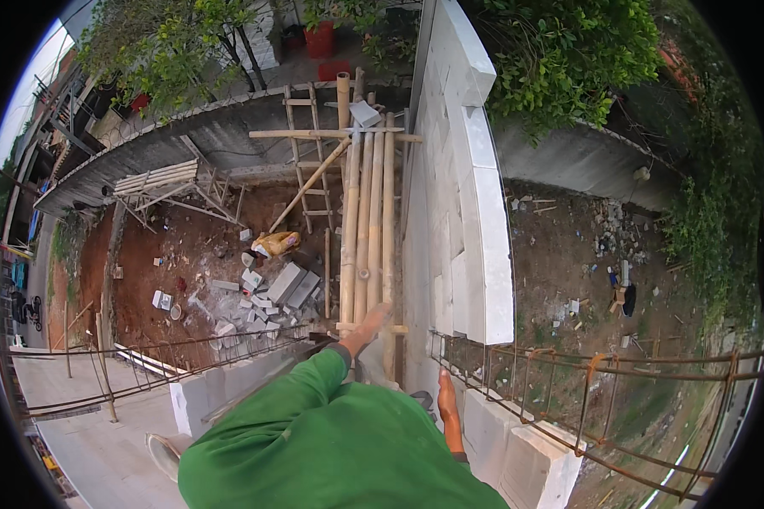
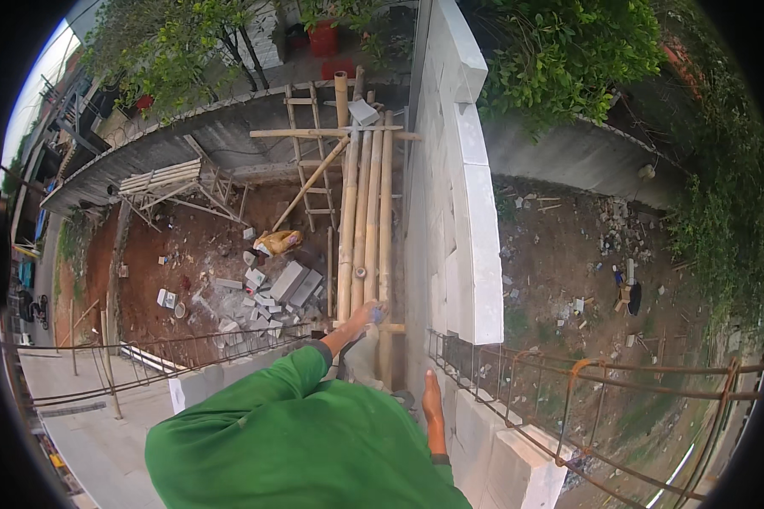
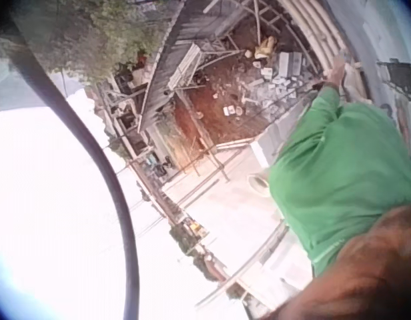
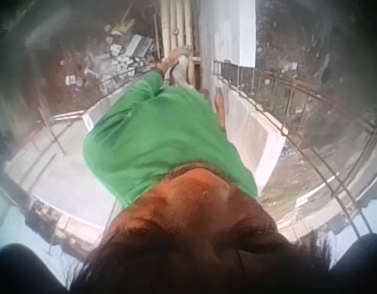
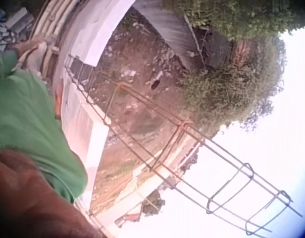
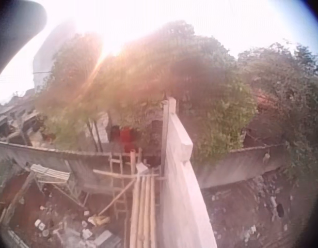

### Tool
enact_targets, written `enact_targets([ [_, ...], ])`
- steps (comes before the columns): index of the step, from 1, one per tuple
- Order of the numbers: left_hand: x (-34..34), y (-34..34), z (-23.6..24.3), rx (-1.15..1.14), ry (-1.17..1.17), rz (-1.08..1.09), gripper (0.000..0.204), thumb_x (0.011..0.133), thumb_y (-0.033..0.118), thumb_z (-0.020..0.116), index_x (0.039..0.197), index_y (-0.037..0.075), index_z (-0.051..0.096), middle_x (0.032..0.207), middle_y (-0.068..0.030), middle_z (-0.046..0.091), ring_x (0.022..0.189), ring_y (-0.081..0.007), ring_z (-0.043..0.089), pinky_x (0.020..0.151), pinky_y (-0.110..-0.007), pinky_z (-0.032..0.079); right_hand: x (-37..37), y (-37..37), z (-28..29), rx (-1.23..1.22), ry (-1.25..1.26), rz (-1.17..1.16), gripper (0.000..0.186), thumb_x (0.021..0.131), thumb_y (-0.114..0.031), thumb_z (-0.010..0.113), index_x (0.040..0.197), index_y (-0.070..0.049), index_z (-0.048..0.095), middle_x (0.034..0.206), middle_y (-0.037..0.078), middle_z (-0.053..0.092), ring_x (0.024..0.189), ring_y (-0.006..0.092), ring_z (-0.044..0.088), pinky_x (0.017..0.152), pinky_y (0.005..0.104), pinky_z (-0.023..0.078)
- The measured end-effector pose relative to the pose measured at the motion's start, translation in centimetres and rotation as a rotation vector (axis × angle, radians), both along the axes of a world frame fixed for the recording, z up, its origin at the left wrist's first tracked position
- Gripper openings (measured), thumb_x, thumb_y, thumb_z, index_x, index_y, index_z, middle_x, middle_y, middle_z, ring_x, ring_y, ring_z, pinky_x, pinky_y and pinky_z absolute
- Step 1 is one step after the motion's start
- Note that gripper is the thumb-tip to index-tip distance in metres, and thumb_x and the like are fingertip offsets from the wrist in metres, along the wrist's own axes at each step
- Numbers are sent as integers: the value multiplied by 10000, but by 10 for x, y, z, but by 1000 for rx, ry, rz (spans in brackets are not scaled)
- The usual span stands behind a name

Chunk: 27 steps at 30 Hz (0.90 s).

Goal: The person receives a bucket of mortar and applies it to a wall using a trowel. They then place white blocks onto the mortar, tap them into position with a hammer, and measure the alignment with a tape measure.

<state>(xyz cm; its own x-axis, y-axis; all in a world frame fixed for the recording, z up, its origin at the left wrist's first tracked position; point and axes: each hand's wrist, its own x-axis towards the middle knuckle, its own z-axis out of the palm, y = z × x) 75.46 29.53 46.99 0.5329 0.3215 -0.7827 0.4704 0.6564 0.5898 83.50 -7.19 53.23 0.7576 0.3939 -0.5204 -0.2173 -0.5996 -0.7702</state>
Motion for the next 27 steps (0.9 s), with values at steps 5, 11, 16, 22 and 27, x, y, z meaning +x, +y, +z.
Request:
enact_targets([
  [5,121,8,44,-13,-361,-150,900,1062,694,442,1685,66,274,1728,-120,329,1590,-291,296,1311,-484,206,77,254,97,253,-161,212,672,1154,-491,307,1582,17,407,1597,231,464,1529,367,362,1261,457,268],
  [11,193,86,148,-608,-592,159,1017,1027,802,346,1713,67,195,1768,-110,254,1612,-279,261,1326,-456,179,156,394,141,127,-324,233,701,1170,-498,258,1604,27,423,1667,226,414,1591,384,297,1300,475,218],
  [16,192,170,217,-632,-748,-30,1062,994,859,299,1717,90,188,1762,-94,279,1612,-256,273,1319,-421,193,220,460,160,256,-595,378,679,1168,-480,282,1471,41,595,1599,232,485,1528,379,387,1260,472,279],
  [22,144,271,249,-424,-716,-39,842,1078,676,419,1615,27,423,1656,-109,467,1501,-277,465,1251,-457,331,303,478,59,-40,-224,366,602,1139,-439,411,1363,55,671,1359,253,667,1311,363,598,1128,434,428],
  [27,104,342,188,-101,-361,333,521,1068,401,639,1425,22,636,1410,-75,688,1300,-249,641,1131,-454,472,335,447,-65,-175,-86,360,386,1023,-301,630,1112,33,801,1026,239,791,990,323,744,913,413,551],
])
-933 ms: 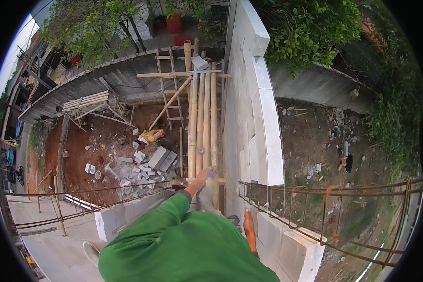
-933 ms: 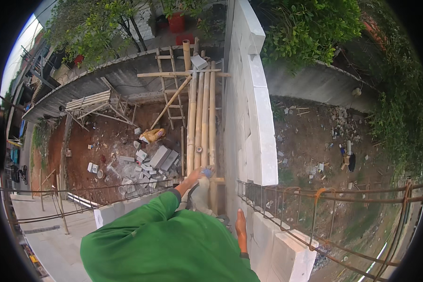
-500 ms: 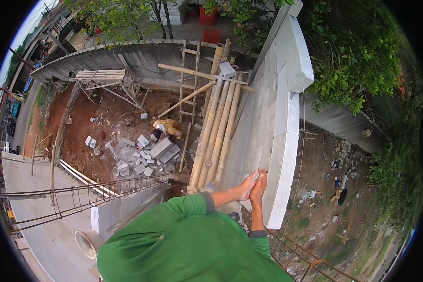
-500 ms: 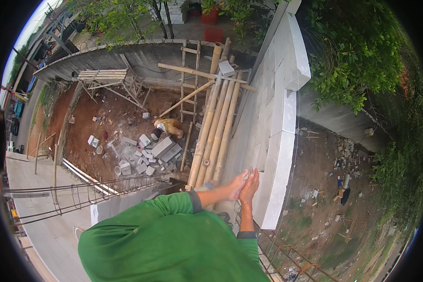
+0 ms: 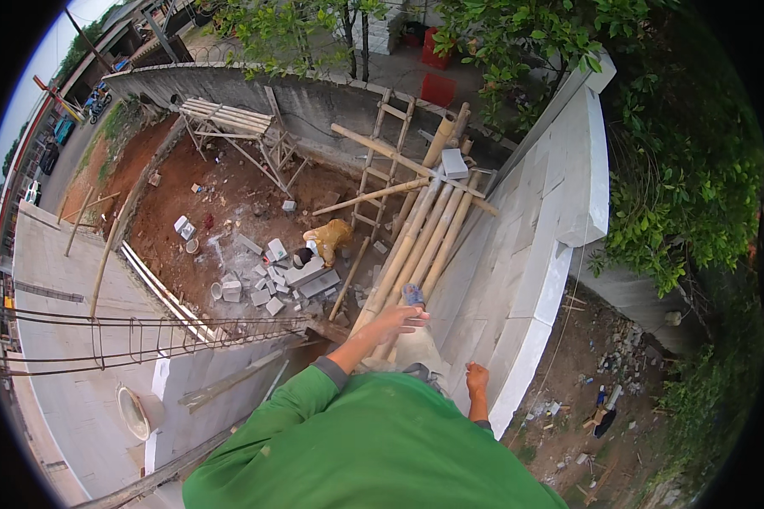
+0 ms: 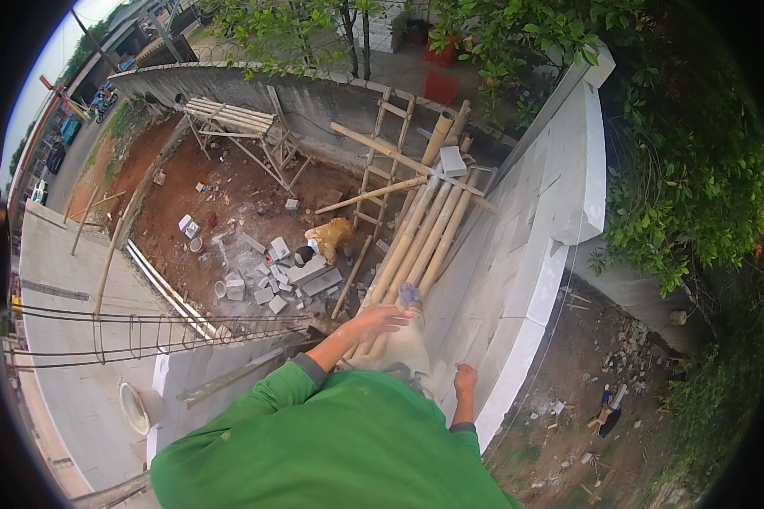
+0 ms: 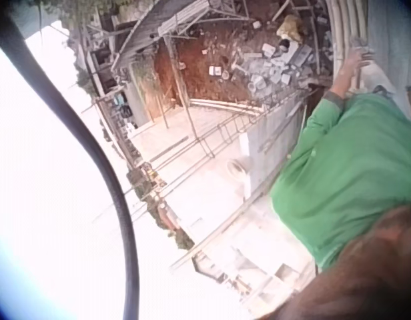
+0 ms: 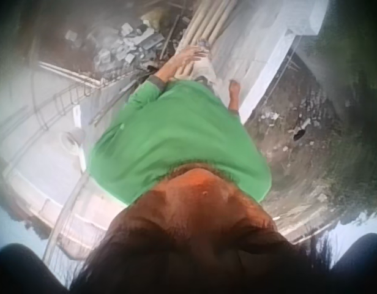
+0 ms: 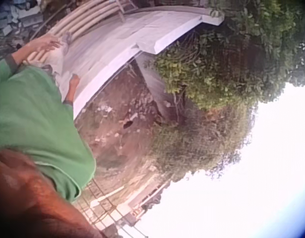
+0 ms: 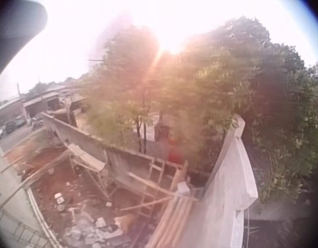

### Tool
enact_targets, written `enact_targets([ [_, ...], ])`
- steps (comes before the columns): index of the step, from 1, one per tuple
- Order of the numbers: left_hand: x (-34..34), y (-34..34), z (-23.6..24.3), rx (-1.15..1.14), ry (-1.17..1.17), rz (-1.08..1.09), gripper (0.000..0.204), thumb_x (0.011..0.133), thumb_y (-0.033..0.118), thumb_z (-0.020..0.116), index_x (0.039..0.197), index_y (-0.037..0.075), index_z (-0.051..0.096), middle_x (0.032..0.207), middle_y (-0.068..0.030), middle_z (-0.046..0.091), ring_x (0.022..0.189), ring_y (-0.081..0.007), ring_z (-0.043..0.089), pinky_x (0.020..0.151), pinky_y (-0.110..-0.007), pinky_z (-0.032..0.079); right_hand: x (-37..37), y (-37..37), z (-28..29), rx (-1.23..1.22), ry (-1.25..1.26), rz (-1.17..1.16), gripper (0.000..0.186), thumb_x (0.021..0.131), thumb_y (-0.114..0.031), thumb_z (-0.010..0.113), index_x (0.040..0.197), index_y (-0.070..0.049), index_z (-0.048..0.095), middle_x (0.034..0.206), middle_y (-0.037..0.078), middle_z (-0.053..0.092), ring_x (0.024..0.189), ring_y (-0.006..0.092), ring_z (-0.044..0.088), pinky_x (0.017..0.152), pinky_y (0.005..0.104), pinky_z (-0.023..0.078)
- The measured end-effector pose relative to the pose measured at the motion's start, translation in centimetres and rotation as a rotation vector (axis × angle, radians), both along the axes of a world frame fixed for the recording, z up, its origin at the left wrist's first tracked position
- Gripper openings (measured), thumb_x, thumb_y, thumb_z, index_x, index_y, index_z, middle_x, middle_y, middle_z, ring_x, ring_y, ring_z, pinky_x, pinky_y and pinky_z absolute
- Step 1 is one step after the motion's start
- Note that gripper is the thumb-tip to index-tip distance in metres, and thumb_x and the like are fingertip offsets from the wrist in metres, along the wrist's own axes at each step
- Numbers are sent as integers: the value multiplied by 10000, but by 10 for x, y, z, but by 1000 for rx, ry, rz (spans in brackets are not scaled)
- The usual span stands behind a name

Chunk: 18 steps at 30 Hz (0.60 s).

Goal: The person receives a bucket of mortar and applies it to a wall using a trowel. They then place white blocks onto the mortar, tap them into position with a hammer, and measure the alignment with a tape measure.

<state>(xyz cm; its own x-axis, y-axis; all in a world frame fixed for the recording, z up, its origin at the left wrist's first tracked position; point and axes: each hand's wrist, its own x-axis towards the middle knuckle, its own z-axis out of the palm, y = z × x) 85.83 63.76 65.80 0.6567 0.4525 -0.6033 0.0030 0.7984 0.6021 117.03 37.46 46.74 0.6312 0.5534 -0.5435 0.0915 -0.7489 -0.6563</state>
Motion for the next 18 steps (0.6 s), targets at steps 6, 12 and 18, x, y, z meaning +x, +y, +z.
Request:
enact_targets([
  [6,-44,69,-103,150,529,248,322,1028,312,682,1128,25,789,1063,-79,789,940,-195,743,827,-346,577,28,21,-72,-350,-100,607,230,926,-191,702,1022,-22,826,971,218,789,873,294,758,807,414,575],
  [12,-105,55,-197,582,1313,-264,271,920,227,635,1007,47,817,1062,-198,788,1003,-365,767,827,-447,615,121,151,-90,-332,-448,1411,144,907,-100,688,956,-24,799,893,164,780,796,258,746,701,404,572],
  [18,-94,4,-230,24,1165,499,296,921,288,673,982,26,797,800,-134,758,683,-205,704,680,-383,558,152,366,-6,-278,387,445,49,950,-70,679,997,-67,690,835,52,678,682,175,663,543,299,485],
])
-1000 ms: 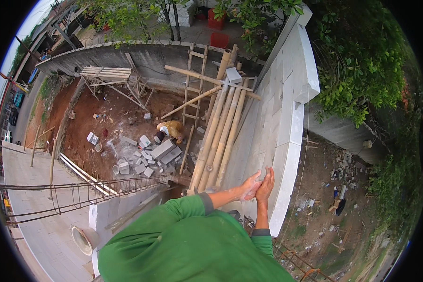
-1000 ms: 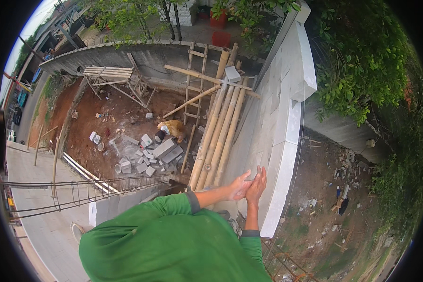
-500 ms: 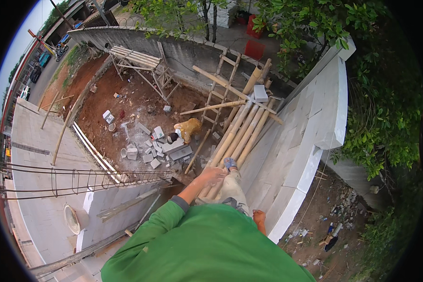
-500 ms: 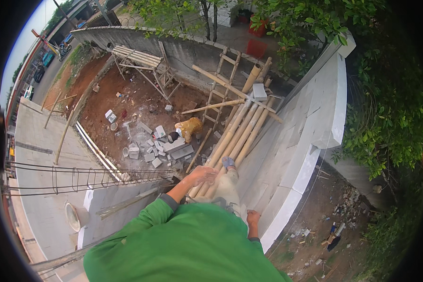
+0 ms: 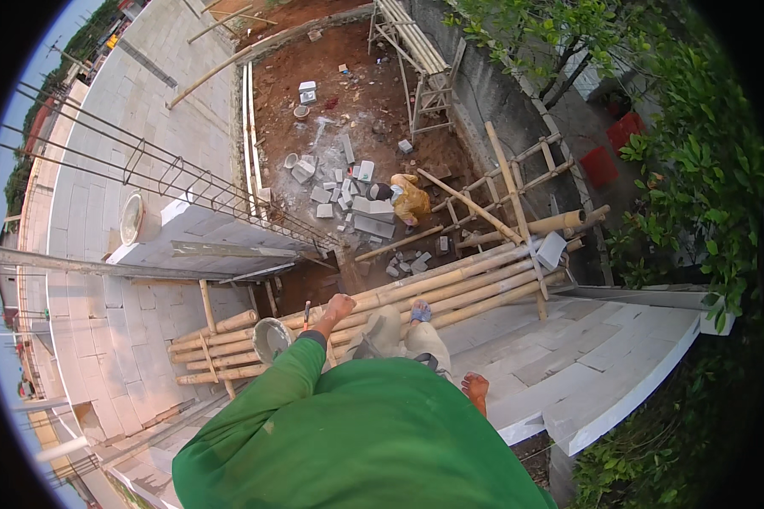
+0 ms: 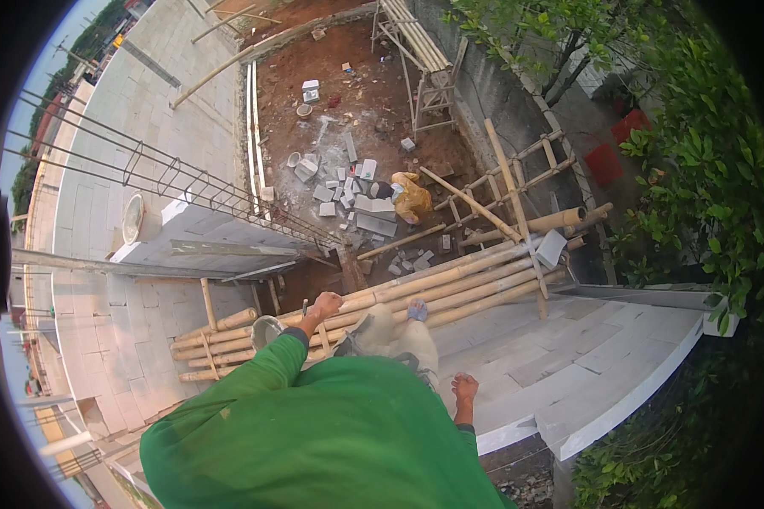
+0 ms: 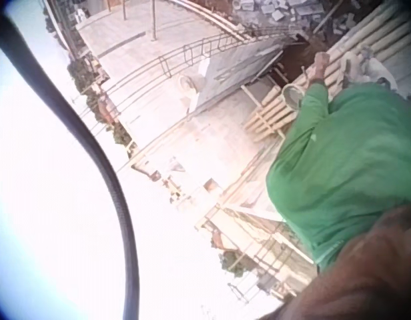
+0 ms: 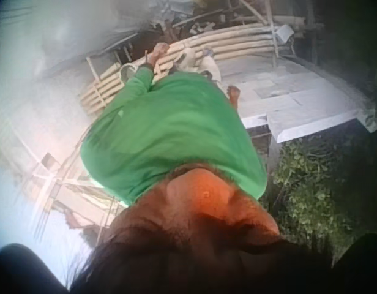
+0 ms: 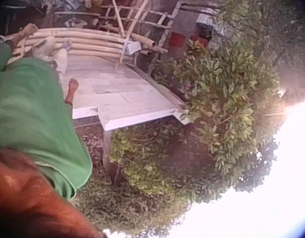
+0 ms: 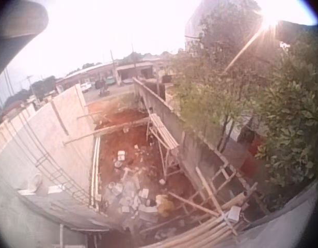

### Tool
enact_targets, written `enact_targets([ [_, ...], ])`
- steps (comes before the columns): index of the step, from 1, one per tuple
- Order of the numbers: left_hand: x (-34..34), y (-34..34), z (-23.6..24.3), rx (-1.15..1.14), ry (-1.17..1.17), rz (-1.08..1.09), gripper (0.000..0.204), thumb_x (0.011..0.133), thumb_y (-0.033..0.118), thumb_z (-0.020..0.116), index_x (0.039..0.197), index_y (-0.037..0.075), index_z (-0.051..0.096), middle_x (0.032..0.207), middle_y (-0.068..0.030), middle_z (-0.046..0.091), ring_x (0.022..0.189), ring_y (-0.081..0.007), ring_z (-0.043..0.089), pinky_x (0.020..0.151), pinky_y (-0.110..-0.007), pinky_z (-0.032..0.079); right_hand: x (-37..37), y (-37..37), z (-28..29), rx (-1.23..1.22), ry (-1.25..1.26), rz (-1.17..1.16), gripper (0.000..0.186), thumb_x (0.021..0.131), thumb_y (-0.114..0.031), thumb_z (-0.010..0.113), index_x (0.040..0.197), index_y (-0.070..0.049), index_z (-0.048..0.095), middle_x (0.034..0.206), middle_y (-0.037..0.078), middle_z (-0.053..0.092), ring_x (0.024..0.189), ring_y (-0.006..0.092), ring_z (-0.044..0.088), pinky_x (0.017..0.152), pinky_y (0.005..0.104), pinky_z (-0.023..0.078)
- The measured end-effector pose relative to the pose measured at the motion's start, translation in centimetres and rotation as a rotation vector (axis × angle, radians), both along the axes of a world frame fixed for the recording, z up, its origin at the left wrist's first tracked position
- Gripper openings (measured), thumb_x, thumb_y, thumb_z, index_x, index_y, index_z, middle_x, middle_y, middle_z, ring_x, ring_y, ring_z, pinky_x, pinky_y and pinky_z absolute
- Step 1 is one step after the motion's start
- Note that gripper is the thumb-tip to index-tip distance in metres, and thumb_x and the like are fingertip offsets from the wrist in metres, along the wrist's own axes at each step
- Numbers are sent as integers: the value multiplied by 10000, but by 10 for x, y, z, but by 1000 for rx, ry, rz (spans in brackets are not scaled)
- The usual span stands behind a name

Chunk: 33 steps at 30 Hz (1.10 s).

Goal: The person receives a bucket of mortar and applies it to a wall using a trowel. They then place white blocks onto the mortar, tap them into position with a hammer, and measure the alignment with a tape measure.

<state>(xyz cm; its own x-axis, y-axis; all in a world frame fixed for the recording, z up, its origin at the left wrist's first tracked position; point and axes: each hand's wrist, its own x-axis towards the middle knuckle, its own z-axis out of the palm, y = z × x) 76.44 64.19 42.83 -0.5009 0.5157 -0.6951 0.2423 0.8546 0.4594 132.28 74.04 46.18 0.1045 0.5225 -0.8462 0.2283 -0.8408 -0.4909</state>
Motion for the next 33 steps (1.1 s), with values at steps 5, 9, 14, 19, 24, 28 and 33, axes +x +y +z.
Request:
enact_targets([
  [5,44,-56,-21,89,21,214,351,918,333,667,946,2,779,751,-111,740,706,-197,724,672,-394,565,7,129,14,-17,-42,217,95,967,-92,687,1055,-77,658,852,45,662,661,155,635,530,280,466],
  [9,81,-78,-1,-4,-12,314,327,918,307,633,909,22,791,806,-121,765,757,-256,757,707,-418,586,-23,205,13,17,-79,431,85,968,-85,682,1039,-97,637,864,46,672,668,158,637,535,284,466],
  [14,140,-137,-19,-198,174,274,259,908,217,616,968,66,818,965,-122,794,902,-296,774,751,-459,606,-69,249,-13,-22,-21,651,48,991,-130,660,1025,-104,640,867,47,673,661,174,637,526,300,460],
  [19,187,-165,-57,-320,290,-3,246,915,169,621,1026,85,823,1022,-121,812,927,-296,783,751,-456,614,-121,334,-50,-465,205,911,78,995,-169,643,1025,-101,664,870,45,674,662,178,634,524,323,454],
  [24,227,-146,-91,-61,65,923,339,987,224,539,1134,119,826,1178,-159,788,1100,-336,761,964,-499,584,-235,331,-27,-199,-108,1337,96,962,-147,655,1035,-88,677,861,41,664,639,176,621,505,334,439],
  [28,294,-89,-122,30,-196,1480,379,979,268,515,1111,59,801,1166,-253,759,1100,-466,724,975,-529,570,-288,393,-58,-233,22,1431,206,974,-165,663,1088,-1,710,831,75,691,631,179,648,535,321,505],
  [33,325,-59,-100,-114,46,1495,220,937,267,689,929,73,793,758,-64,743,743,-185,717,707,-401,555,-374,366,-57,194,5,1769,120,952,-116,688,1020,-20,713,780,51,660,569,156,592,489,327,475],
])
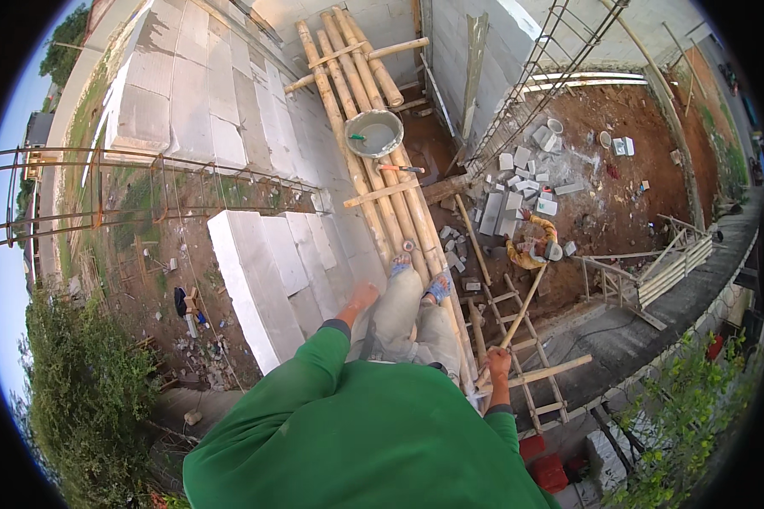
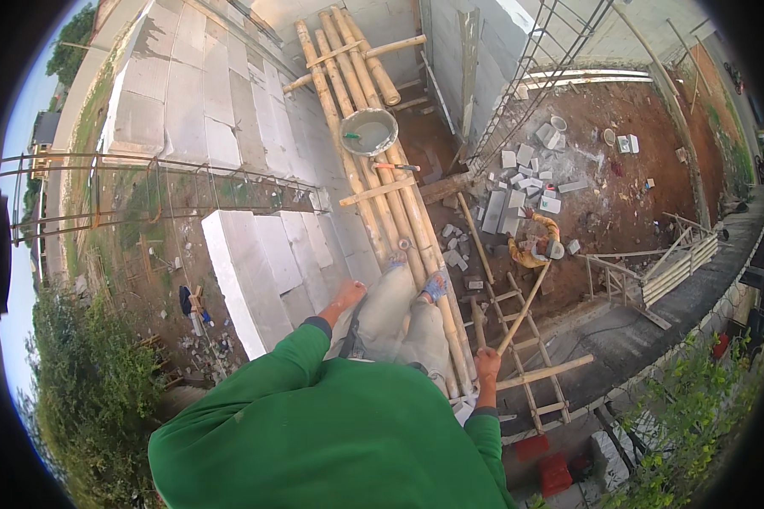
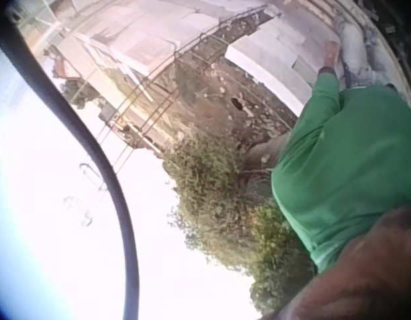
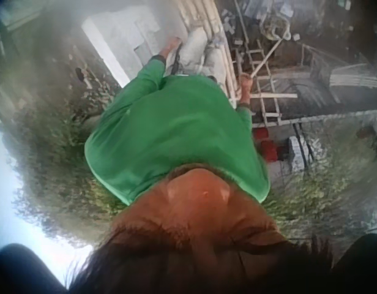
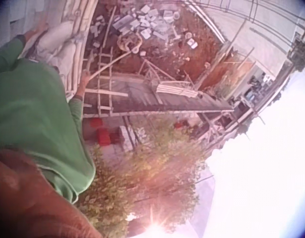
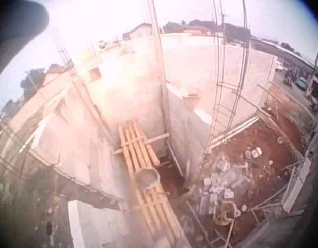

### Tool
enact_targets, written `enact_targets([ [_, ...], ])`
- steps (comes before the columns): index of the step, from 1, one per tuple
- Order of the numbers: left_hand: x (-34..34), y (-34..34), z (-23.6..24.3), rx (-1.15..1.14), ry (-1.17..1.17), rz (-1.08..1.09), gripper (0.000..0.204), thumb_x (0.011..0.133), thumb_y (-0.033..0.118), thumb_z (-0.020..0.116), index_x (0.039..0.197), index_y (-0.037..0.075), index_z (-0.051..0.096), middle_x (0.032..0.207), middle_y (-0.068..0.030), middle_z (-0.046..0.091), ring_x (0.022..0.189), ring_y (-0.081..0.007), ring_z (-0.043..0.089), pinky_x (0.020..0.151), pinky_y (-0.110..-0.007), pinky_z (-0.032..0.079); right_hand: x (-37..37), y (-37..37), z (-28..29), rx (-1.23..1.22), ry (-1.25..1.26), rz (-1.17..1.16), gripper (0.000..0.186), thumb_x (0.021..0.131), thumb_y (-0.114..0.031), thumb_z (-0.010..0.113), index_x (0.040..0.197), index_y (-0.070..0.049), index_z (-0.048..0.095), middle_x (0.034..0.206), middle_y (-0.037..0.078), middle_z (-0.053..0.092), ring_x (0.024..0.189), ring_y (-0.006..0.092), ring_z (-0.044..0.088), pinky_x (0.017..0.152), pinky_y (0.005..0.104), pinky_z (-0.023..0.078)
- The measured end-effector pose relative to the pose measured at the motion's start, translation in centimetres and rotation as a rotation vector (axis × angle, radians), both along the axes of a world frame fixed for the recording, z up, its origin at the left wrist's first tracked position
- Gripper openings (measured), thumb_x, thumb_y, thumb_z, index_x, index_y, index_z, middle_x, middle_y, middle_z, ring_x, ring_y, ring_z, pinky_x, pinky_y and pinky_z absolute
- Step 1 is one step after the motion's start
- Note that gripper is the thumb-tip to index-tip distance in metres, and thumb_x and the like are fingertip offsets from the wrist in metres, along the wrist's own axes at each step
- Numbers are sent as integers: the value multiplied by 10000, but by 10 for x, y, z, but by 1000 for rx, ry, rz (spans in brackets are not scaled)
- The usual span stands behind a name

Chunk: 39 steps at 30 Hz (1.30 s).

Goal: The person receives a bucket of mortar and applies it to a wall using a trowel. They then place white blocks onto the mortar, tap them into position with a hammer, and measure the alignment with a tape measure.

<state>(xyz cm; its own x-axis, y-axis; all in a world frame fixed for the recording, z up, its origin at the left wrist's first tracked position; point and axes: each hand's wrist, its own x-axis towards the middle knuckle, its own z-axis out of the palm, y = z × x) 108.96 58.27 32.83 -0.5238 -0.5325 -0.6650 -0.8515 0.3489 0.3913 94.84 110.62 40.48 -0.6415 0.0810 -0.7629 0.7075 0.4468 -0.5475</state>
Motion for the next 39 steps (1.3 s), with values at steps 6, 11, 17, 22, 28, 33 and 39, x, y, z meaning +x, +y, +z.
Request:
enact_targets([
  [6,20,-29,19,144,45,164,258,931,261,668,957,34,789,844,-105,763,792,-206,731,731,-392,555,-61,-69,-16,100,-45,287,149,937,-161,715,983,-19,721,801,59,690,682,164,658,592,349,533],
  [11,41,-68,7,210,-31,253,323,933,285,695,1085,13,779,935,-95,776,804,-195,738,731,-364,580,-88,-110,-93,182,30,512,289,926,-270,713,1063,-17,744,956,169,737,923,313,690,827,432,554],
  [17,35,-118,-86,268,-17,342,362,940,318,693,1138,29,782,1059,-180,796,1001,-324,766,904,-413,573,-123,-237,-152,333,189,876,349,907,-306,749,1101,-19,703,1028,206,775,1010,399,741,883,498,581],
  [22,-23,-160,-203,251,191,368,392,974,297,676,1211,-6,751,1058,-163,794,961,-245,761,872,-358,564,-141,-343,-295,227,207,1262,594,872,-319,803,1350,-44,580,1327,235,683,1206,430,666,948,525,568],
  [28,-103,-183,-343,372,220,529,456,1057,272,640,1413,-11,621,1227,-117,755,1007,-166,719,909,-293,534,-128,-421,-519,92,693,1842,594,958,-179,653,1527,-120,491,1525,188,533,1358,353,561,1072,507,504],
  [33,-124,-210,-438,225,432,571,411,1083,220,606,1435,8,618,1246,-115,750,1009,-151,717,854,-303,546,-115,-451,-598,-54,887,1879,395,934,-145,628,1322,-68,628,1352,164,575,1262,314,548,1042,503,449],
  [39,-190,-225,-497,186,612,463,382,1099,203,609,1424,3,627,1191,-114,762,940,-134,721,815,-272,541,-149,-435,-595,-155,657,1582,610,798,-180,819,1348,-27,604,1290,198,547,1234,356,542,1049,482,461],
])
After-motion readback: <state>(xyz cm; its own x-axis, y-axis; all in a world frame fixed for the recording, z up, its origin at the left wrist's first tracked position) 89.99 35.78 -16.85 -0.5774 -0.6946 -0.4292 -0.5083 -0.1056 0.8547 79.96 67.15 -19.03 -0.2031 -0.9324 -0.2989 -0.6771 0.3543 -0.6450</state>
